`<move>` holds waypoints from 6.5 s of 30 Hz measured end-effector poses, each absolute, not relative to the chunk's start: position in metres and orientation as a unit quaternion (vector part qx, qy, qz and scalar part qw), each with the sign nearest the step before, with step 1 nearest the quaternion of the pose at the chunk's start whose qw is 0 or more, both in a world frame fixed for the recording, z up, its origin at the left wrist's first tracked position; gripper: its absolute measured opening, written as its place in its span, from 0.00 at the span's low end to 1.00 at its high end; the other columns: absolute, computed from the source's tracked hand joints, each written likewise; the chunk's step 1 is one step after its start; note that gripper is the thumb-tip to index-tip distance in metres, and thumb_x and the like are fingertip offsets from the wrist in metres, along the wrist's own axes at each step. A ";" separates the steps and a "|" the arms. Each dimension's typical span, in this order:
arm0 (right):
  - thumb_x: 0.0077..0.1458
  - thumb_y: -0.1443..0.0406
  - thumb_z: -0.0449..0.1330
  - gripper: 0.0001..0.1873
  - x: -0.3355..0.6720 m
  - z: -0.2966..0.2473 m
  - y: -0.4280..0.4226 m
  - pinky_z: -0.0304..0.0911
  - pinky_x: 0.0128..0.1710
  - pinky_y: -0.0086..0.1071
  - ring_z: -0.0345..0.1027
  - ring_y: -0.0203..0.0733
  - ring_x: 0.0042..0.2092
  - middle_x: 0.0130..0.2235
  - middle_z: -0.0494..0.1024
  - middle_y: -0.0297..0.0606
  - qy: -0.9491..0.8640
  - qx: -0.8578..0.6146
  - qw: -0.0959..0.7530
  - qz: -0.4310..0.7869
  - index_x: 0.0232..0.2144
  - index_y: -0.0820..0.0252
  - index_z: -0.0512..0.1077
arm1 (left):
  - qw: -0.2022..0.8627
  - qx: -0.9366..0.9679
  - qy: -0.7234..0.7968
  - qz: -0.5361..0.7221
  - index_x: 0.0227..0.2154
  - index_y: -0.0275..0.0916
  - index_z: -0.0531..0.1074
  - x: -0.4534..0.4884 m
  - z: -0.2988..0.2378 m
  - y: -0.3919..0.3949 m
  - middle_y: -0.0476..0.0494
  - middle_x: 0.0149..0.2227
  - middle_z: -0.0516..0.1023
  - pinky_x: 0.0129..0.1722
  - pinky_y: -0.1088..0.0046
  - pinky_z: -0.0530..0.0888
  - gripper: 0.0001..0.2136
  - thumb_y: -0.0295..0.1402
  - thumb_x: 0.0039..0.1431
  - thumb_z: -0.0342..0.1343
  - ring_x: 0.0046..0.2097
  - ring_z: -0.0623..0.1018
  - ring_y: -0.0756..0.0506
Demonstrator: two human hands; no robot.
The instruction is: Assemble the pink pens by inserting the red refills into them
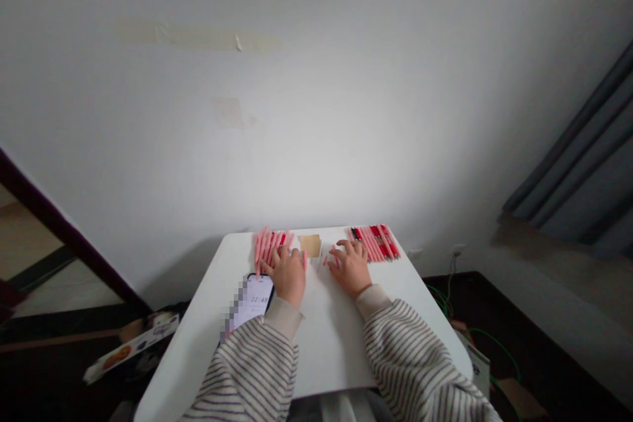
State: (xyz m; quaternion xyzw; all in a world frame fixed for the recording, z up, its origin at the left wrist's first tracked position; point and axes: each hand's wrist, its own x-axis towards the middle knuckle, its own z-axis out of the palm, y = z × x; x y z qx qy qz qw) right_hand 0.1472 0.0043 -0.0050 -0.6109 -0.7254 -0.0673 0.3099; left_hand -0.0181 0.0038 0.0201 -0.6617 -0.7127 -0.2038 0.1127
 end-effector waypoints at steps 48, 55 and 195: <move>0.59 0.63 0.55 0.08 0.155 -0.003 0.010 0.47 0.50 0.39 0.58 0.45 0.47 0.38 0.76 0.37 -0.683 -0.615 0.390 -0.056 0.36 0.55 0.75 | 0.065 -0.756 -0.592 -0.271 0.35 0.49 0.77 0.013 0.005 0.004 0.44 0.52 0.70 0.59 0.37 0.45 0.08 0.38 0.56 0.54 0.58 0.60 0.37; 0.58 0.64 0.56 0.08 0.155 0.000 0.009 0.48 0.49 0.39 0.59 0.46 0.47 0.38 0.77 0.38 -0.680 -0.618 0.392 -0.050 0.35 0.55 0.75 | 0.062 -0.755 -0.592 -0.276 0.33 0.48 0.77 0.014 0.004 0.005 0.44 0.51 0.71 0.58 0.38 0.49 0.08 0.38 0.57 0.53 0.57 0.61 0.38; 0.55 0.63 0.59 0.08 0.165 -0.019 0.026 0.62 0.46 0.38 0.67 0.43 0.41 0.34 0.75 0.41 -0.661 -0.540 0.510 0.107 0.32 0.56 0.79 | -0.098 -0.741 -0.553 -0.367 0.37 0.50 0.76 0.010 0.003 0.010 0.49 0.42 0.79 0.59 0.49 0.51 0.10 0.29 0.57 0.52 0.49 0.71 0.44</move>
